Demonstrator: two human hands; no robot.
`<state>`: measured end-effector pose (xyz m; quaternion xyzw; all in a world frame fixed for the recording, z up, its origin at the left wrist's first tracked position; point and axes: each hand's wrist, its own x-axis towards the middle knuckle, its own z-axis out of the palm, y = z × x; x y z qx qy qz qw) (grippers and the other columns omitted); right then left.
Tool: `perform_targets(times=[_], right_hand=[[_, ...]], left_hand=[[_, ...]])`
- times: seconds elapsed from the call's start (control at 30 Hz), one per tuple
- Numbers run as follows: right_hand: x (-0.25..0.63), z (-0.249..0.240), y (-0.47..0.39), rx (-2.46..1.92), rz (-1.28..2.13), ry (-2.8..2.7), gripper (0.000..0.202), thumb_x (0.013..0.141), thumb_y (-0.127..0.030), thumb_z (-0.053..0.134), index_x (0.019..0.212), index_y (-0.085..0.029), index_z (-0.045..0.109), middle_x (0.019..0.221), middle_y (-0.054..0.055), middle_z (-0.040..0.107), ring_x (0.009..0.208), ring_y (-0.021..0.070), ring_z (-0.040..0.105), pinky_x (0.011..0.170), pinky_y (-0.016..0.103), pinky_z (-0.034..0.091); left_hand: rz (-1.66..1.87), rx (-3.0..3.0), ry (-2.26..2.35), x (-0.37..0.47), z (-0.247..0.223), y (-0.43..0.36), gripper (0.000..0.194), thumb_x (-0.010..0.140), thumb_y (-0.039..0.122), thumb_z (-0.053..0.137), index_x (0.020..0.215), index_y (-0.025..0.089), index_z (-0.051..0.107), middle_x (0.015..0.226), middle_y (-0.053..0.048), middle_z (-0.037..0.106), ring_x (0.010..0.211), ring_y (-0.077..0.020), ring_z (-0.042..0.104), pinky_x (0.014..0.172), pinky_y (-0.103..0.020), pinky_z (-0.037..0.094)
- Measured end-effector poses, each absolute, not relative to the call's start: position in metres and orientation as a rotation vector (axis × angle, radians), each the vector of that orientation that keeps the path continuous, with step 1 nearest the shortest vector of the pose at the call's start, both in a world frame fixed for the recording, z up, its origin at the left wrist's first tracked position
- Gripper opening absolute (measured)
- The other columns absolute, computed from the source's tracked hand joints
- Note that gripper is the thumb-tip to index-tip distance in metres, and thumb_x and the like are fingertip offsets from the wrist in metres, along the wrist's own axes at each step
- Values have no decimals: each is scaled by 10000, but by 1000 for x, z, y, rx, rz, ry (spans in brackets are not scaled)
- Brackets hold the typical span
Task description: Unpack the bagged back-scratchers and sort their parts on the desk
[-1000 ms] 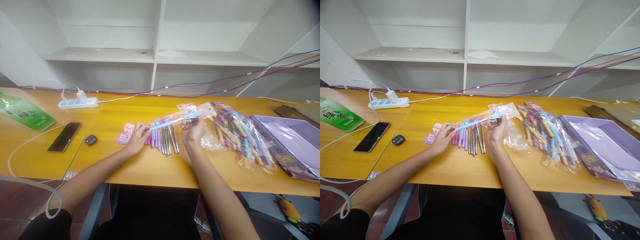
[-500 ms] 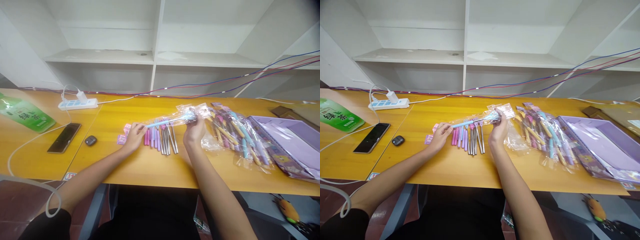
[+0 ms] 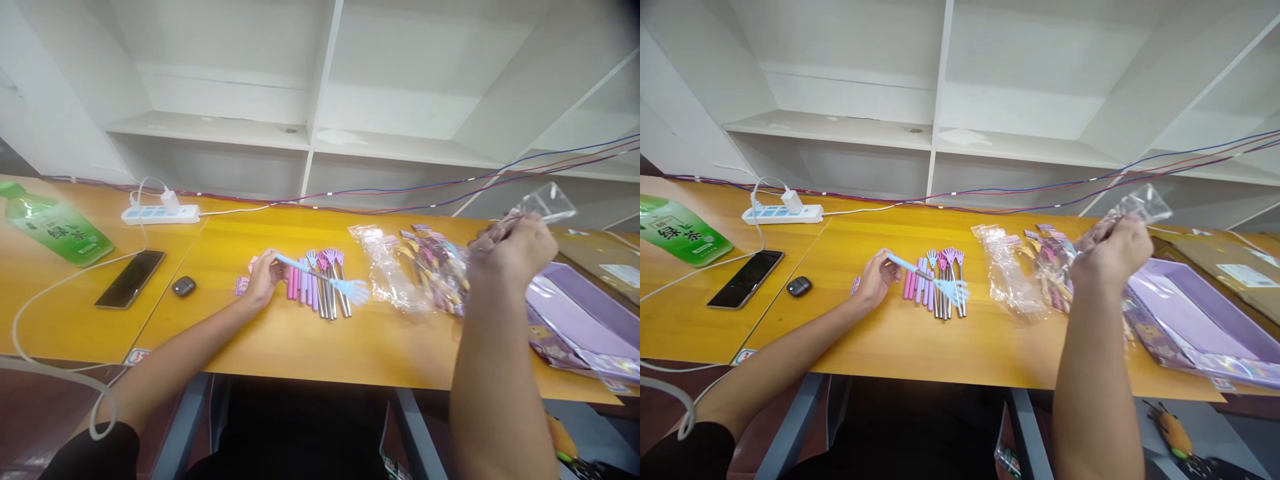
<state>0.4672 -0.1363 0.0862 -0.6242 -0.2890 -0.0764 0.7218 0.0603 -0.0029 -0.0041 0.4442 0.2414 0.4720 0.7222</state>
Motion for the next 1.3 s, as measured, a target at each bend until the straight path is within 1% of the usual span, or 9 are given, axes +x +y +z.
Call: perform_targets(times=[0.1, 0.23, 0.43, 0.53, 0.6, 0.77, 0.9, 1.07, 1.3], right_hand=[[474, 101, -139, -1754, -56, -797, 371, 1028, -481, 577, 751, -238, 533, 602, -41, 444, 490, 116, 355, 546, 326, 278], [468, 82, -101, -2224, 95, -1134, 317, 1052, -368, 537, 876, -175, 716, 684, 17, 627, 621, 151, 530, 663, 309, 364], [473, 38, -49, -2404, 76, -1414, 309, 1008, -367, 579, 973, -118, 757, 936, 151, 758, 813, 223, 635, 766, 312, 408], [476, 50, -50, -2341, -176, -1398, 282, 1000, -266, 537, 1094, -107, 750, 1101, 196, 752, 905, 241, 652, 820, 324, 426], [466, 65, -58, -2256, -227, -1446, 272, 993, -242, 528, 1105, -139, 753, 1066, 158, 763, 871, 233, 658, 816, 322, 442], [392, 65, -89, -2131, 199, -1836, 271, 1003, -233, 522, 1116, -247, 768, 976, 52, 768, 736, 192, 653, 748, 304, 473], [347, 19, -93, -2289, 18, -2046, 380, 996, -118, 453, 1198, -198, 765, 1287, 147, 698, 1057, 262, 670, 926, 359, 488], [353, -19, -84, -2462, -253, -2051, 438, 1017, -121, 416, 1384, -119, 656, 1532, 198, 546, 1362, 355, 500, 1109, 454, 421], [361, -18, -92, -2535, -361, -1955, 488, 985, -41, 371, 1359, -98, 678, 1559, 217, 521, 1402, 392, 460, 1132, 522, 403]], left_hand=[[985, 889, 526, 60, -1, -6, 269, 860, 411, 698, 820, 213, 520, 742, 32, 579, 505, -88, 550, 413, -193, 383], [903, 847, 509, 60, 1, -11, 301, 851, 397, 743, 816, 208, 511, 703, 33, 584, 476, -92, 568, 379, -178, 383], [792, 777, 557, 62, 0, -13, 266, 874, 345, 748, 804, 180, 553, 689, -8, 637, 478, -142, 638, 367, -206, 442], [852, 687, 587, 64, -1, -11, 209, 876, 247, 738, 787, 163, 569, 717, -5, 653, 528, -114, 653, 427, -185, 505], [899, 638, 597, 65, -2, -7, 159, 888, 192, 716, 799, 157, 589, 730, 6, 657, 581, -97, 670, 511, -173, 565], [1040, 514, 629, 65, 0, 1, 149, 928, 117, 653, 793, 163, 611, 765, -1, 691, 685, -94, 713, 651, -171, 627], [1057, 529, 623, 64, 0, 3, 152, 912, 143, 706, 801, 174, 606, 754, 11, 684, 671, -103, 714, 650, -198, 644], [1059, 532, 597, 63, -2, 1, 139, 905, 136, 703, 803, 171, 614, 773, 7, 690, 701, -106, 720, 651, -200, 642], [1046, 567, 592, 65, -4, -3, 166, 909, 149, 701, 777, 168, 603, 802, 3, 684, 753, -114, 728, 718, -232, 655]])
